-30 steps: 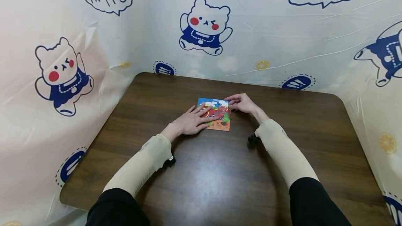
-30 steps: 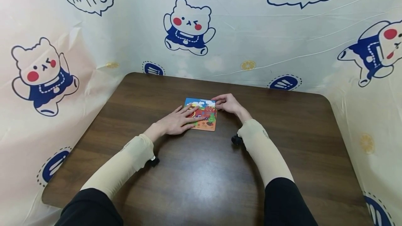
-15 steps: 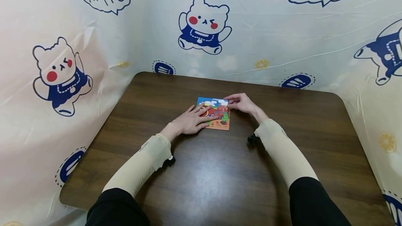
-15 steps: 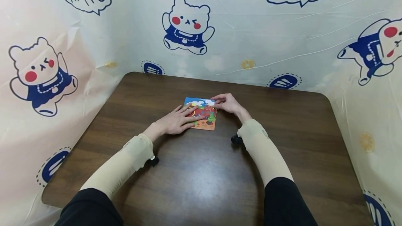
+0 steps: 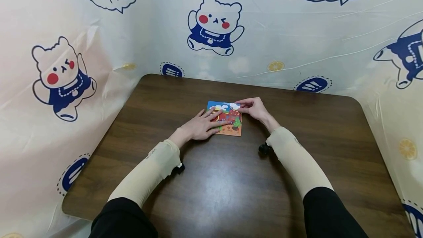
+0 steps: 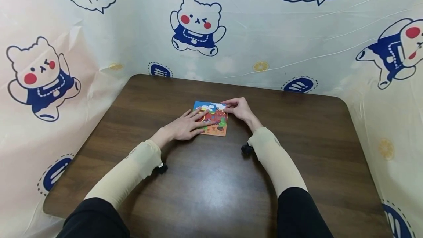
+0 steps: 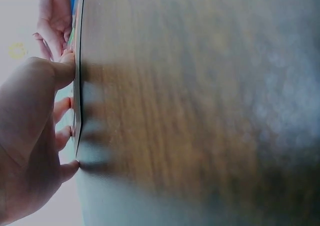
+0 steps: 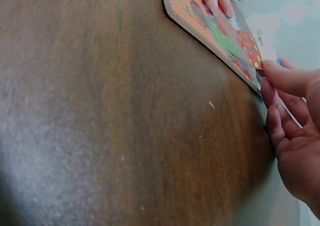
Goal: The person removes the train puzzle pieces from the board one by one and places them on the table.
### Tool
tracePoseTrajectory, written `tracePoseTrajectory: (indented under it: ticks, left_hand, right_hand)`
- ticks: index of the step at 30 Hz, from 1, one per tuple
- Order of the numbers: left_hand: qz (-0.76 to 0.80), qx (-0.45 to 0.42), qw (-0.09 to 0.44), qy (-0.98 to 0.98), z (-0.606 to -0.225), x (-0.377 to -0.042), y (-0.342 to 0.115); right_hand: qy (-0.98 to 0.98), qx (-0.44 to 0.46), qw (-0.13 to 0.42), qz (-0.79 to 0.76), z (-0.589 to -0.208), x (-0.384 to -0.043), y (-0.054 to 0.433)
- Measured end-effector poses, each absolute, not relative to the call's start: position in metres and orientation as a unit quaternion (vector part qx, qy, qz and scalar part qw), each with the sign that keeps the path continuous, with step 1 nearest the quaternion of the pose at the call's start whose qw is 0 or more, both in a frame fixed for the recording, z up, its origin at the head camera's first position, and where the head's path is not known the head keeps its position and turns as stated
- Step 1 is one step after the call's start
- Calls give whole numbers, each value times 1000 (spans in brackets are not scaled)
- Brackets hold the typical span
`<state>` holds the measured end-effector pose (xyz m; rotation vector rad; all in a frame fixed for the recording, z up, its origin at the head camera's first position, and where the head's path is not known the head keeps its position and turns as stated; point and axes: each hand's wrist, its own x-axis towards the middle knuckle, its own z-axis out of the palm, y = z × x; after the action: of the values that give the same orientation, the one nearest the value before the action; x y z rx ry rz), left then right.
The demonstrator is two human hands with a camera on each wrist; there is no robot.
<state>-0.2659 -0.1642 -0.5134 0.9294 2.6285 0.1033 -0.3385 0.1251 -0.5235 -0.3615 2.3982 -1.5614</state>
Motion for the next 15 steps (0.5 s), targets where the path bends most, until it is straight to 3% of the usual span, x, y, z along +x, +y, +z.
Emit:
tracePoseTrajectory:
  ticks: [15]
  left_hand:
    - [55,322,187,927,-511,-268,-163]
  right_hand:
    - [800,-110,105,-580,-526,-337,125]
